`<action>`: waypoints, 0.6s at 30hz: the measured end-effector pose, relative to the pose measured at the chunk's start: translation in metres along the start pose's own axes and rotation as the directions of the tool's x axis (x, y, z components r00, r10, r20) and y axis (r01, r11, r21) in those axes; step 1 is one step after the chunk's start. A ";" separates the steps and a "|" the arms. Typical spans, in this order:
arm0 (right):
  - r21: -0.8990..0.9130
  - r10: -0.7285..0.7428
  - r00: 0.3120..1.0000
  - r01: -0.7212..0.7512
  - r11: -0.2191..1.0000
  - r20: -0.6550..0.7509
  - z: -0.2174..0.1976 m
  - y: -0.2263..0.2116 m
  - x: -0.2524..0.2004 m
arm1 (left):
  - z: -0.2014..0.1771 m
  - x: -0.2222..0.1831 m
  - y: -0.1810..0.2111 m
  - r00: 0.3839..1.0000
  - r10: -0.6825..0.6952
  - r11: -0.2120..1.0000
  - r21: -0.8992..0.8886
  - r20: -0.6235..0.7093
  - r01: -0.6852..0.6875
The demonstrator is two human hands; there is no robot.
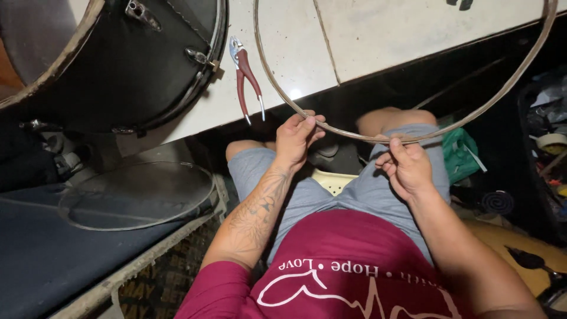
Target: Repairing a drum by fitting a metal wire rim onto the hoop using pliers.
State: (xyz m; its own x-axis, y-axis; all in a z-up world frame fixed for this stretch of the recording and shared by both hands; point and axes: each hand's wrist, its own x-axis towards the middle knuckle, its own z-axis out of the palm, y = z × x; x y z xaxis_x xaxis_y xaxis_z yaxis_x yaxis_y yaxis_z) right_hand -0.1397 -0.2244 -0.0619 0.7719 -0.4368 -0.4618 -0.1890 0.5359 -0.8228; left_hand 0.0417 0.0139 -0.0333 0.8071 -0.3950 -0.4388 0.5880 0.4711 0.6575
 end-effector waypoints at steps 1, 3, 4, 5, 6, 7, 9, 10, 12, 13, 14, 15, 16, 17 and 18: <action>-0.001 -0.002 1.000 0.002 1.000 0.000 0.010 -0.009 -0.005 | 0.002 -0.002 0.001 1.000 0.001 1.000 -0.002 0.002 -0.001; -0.046 -0.007 0.999 0.004 0.999 -0.052 0.029 -0.026 -0.015 | 0.005 -0.006 0.000 0.999 0.011 1.000 0.015 -0.032 -0.010; -0.050 -0.006 0.999 0.004 0.999 -0.050 0.026 -0.020 -0.010 | 0.003 -0.004 -0.002 0.999 0.012 1.000 0.012 -0.033 -0.012; -0.052 -0.001 0.997 -0.002 0.999 -0.073 0.021 -0.014 -0.005 | 0.002 -0.001 -0.006 0.998 0.040 0.999 0.037 -0.055 -0.038; -0.056 -0.003 0.994 -0.003 0.998 -0.113 0.009 -0.010 -0.005 | 0.005 0.001 -0.017 0.996 0.054 0.997 0.059 -0.065 -0.050; -0.062 -0.009 0.992 0.001 0.998 -0.129 0.024 -0.020 -0.010 | 0.009 -0.002 -0.010 0.998 0.041 0.998 0.053 -0.054 -0.038; -0.038 -0.010 0.990 0.004 0.999 -0.139 0.046 -0.042 -0.027 | 0.021 -0.010 -0.005 0.983 0.088 0.983 0.174 -0.161 -0.059; -0.038 -0.014 0.989 0.008 0.999 -0.149 0.040 -0.039 -0.027 | 0.025 -0.013 -0.006 0.985 0.080 0.983 0.173 -0.153 -0.053; -0.121 -0.053 0.987 0.034 0.992 -0.152 0.034 -0.034 -0.024 | 0.030 -0.019 -0.002 0.978 0.068 0.984 0.174 -0.198 -0.034; -0.117 -0.052 0.987 0.035 0.993 -0.152 0.034 -0.036 -0.025 | 0.032 -0.020 -0.003 0.978 0.070 0.983 0.178 -0.197 -0.034; -0.152 -0.081 0.986 0.059 0.987 -0.147 0.035 -0.037 -0.024 | 0.034 -0.020 -0.002 0.973 0.068 0.981 0.190 -0.220 -0.026; -0.186 -0.110 0.984 0.083 0.979 -0.141 0.035 -0.039 -0.023 | 0.036 -0.020 -0.002 0.968 0.067 0.979 0.202 -0.243 -0.017; -0.178 -0.109 0.984 0.084 0.980 -0.139 0.027 -0.029 -0.017 | 0.037 -0.019 -0.004 0.967 0.072 0.977 0.211 -0.243 -0.020; -0.181 -0.135 0.980 0.107 0.978 -0.149 0.020 -0.020 -0.011 | 0.037 -0.018 -0.007 0.959 0.084 0.975 0.223 -0.269 -0.023; -0.184 -0.158 0.975 0.128 0.975 -0.159 0.013 -0.010 -0.005 | 0.037 -0.016 -0.009 0.950 0.097 0.971 0.236 -0.296 -0.026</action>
State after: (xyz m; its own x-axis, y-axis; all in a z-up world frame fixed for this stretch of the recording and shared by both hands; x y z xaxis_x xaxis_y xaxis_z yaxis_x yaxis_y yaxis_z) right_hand -0.1333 -0.2179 -0.0476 0.6858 -0.6253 -0.3724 -0.1965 0.3336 -0.9220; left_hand 0.0214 -0.0128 -0.0091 0.8398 -0.0957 -0.5344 0.5378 0.2813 0.7948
